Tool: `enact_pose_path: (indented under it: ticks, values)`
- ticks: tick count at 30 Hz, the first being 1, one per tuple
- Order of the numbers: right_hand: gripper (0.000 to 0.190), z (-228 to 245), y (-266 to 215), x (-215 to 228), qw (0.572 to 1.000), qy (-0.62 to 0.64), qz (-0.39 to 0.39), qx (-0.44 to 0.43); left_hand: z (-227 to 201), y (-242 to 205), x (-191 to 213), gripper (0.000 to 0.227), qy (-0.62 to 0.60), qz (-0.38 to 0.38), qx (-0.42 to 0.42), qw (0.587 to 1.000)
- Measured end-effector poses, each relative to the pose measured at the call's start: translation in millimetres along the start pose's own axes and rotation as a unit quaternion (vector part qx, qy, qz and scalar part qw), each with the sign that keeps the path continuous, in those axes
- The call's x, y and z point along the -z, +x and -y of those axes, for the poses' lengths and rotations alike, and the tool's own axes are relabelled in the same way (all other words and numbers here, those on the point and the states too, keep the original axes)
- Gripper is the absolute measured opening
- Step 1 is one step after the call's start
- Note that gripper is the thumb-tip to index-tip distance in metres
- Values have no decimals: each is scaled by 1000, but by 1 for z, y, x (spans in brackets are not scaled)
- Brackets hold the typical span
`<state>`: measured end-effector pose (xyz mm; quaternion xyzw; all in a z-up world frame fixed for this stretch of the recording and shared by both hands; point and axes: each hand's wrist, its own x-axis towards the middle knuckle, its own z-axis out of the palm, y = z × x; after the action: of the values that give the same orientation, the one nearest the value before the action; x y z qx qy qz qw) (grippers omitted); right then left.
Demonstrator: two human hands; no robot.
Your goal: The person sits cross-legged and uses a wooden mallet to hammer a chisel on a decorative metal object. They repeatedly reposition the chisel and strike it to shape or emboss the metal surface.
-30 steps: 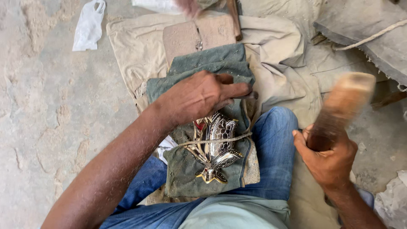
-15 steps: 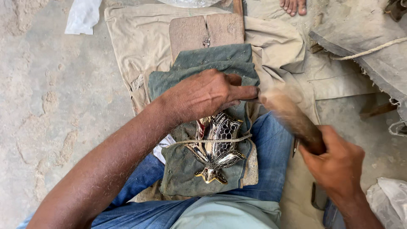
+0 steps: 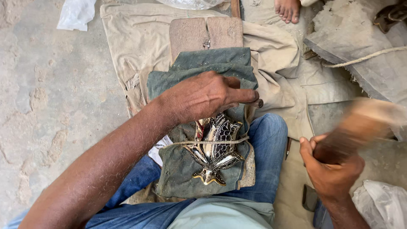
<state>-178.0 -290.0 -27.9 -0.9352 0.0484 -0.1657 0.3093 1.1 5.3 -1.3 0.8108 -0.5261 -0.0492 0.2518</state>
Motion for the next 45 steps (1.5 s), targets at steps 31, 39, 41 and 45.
enact_pose_path:
  ticks: [31,39,41,45]
  values:
    - [20,18,21,19,993,-89,41,60,10,-16,-4,34,-53,-93,-38,994]
    - [35,19,19,29,953,-271,59,121,16,-15,-5,39,-42,-80,-41,995]
    - [26,21,20,32,983,-144,37,105,15,-16,-5,34,-56,-101,-48,992]
    - [37,30,32,35,954,-261,87,119,14,-19,-9,35,-89,-141,-50,985]
